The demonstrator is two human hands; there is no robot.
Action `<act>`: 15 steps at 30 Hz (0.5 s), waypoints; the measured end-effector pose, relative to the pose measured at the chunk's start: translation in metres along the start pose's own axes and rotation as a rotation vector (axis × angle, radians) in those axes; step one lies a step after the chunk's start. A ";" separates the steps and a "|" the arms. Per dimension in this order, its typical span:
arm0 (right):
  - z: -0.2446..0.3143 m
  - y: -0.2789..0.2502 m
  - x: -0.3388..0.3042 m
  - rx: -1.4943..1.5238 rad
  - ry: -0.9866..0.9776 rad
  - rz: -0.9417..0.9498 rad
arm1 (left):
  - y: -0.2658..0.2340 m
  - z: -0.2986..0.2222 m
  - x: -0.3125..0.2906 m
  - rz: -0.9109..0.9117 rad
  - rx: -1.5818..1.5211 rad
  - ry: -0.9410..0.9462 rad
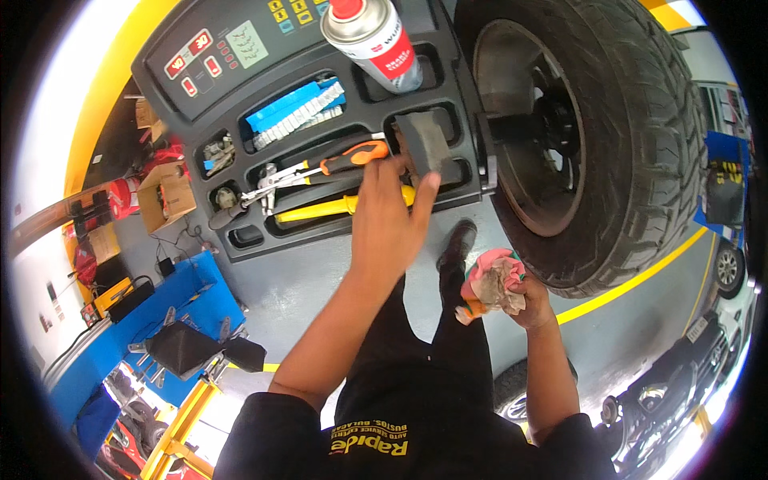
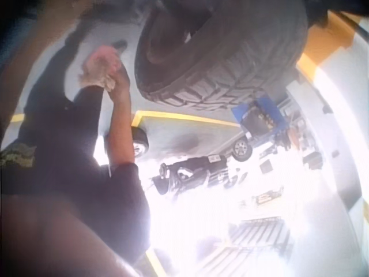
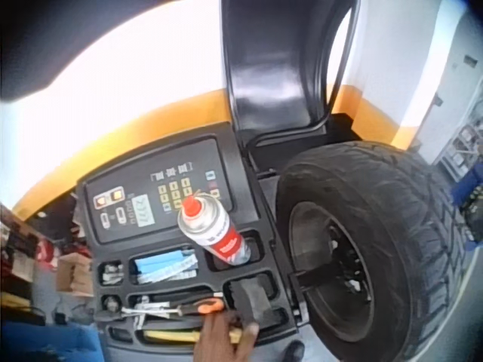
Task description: The person walks through a garage, retrieves a cloth, and cleans the rim of a tire mounted on a balancing machine using a spray cleaner and sandpaper. They then apply a small weight to the rim.
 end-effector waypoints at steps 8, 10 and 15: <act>0.135 0.047 -0.105 -0.366 -0.217 0.349 | 0.027 -0.019 0.039 0.206 0.493 -0.237; 0.158 0.059 -0.113 -0.399 -0.196 0.294 | 0.029 -0.008 0.051 0.101 0.541 -0.199; 0.162 0.024 -0.122 -1.050 0.042 0.496 | 0.033 -0.009 0.048 0.125 0.521 -0.306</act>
Point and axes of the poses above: each hand's wrist, its own x-axis towards the middle knuckle, its own y-axis out of the palm, z = x × y, the point moved 4 cm from there along x, towards the middle knuckle, and after that the axes turned 7 degrees about -y, right-handed, at the moved point
